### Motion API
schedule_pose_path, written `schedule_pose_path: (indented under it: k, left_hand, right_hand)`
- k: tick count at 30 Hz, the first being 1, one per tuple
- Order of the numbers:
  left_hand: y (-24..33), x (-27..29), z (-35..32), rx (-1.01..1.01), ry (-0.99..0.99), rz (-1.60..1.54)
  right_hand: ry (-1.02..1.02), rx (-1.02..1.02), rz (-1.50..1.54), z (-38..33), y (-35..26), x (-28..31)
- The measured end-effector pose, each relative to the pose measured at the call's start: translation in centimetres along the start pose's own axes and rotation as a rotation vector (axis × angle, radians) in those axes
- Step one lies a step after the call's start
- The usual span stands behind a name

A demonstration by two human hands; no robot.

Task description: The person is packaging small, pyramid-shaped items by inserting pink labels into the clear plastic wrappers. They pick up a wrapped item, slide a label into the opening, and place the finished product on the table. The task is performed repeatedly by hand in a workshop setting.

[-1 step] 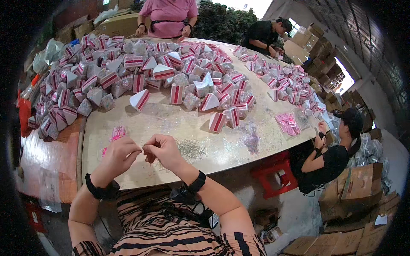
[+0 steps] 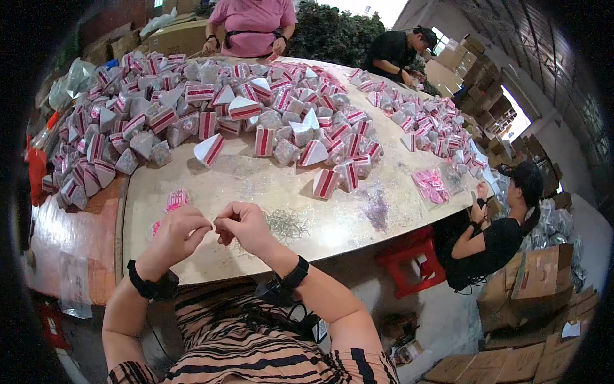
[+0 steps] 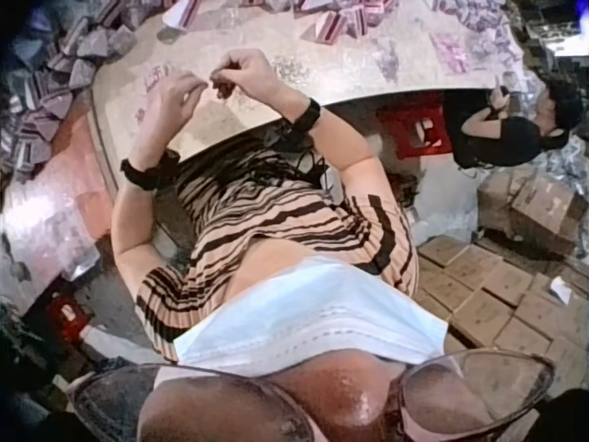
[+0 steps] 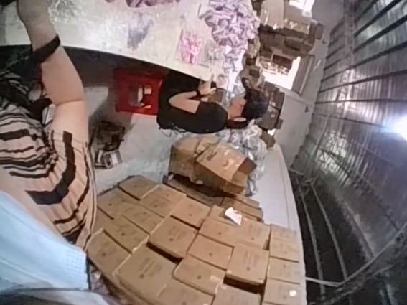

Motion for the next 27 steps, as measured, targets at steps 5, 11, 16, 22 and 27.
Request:
schedule_pose_path:
  k: [5,11,16,22,27]
  left_hand:
    - [-1.1,-0.5,0.9,0.081,-0.037,-0.192]
    - [-5.9,-3.5,1.1,0.369,-0.198,-0.777]
    - [-6.2,-4.3,2.6,0.432,-0.317,-0.988]
    - [-8.2,-2.6,7.6,0.367,-0.393,-0.416]
    - [-14.8,1.0,11.1,0.450,0.113,0.537]
  right_hand:
    - [0.003,0.037,-0.220,-0.4,-1.0,0.2]
    - [0.002,0.646,-1.299,-2.7,-5.5,-3.5]
    - [-0.035,0.629,-1.481,-2.7,-5.0,-2.7]
    - [0.168,0.630,-1.426,-2.8,-6.2,-0.4]
    - [0.329,0.596,-1.267,-4.3,-7.3,1.5]
Point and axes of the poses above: each hand's wrist, its own z-axis towards the middle knuckle, its own x-axis out of the back of the hand, y = z × x, the point moved 7 cm from there along z, towards the middle knuckle, and after that the axes turned 10 degrees about -y, right-handed, at the moved point
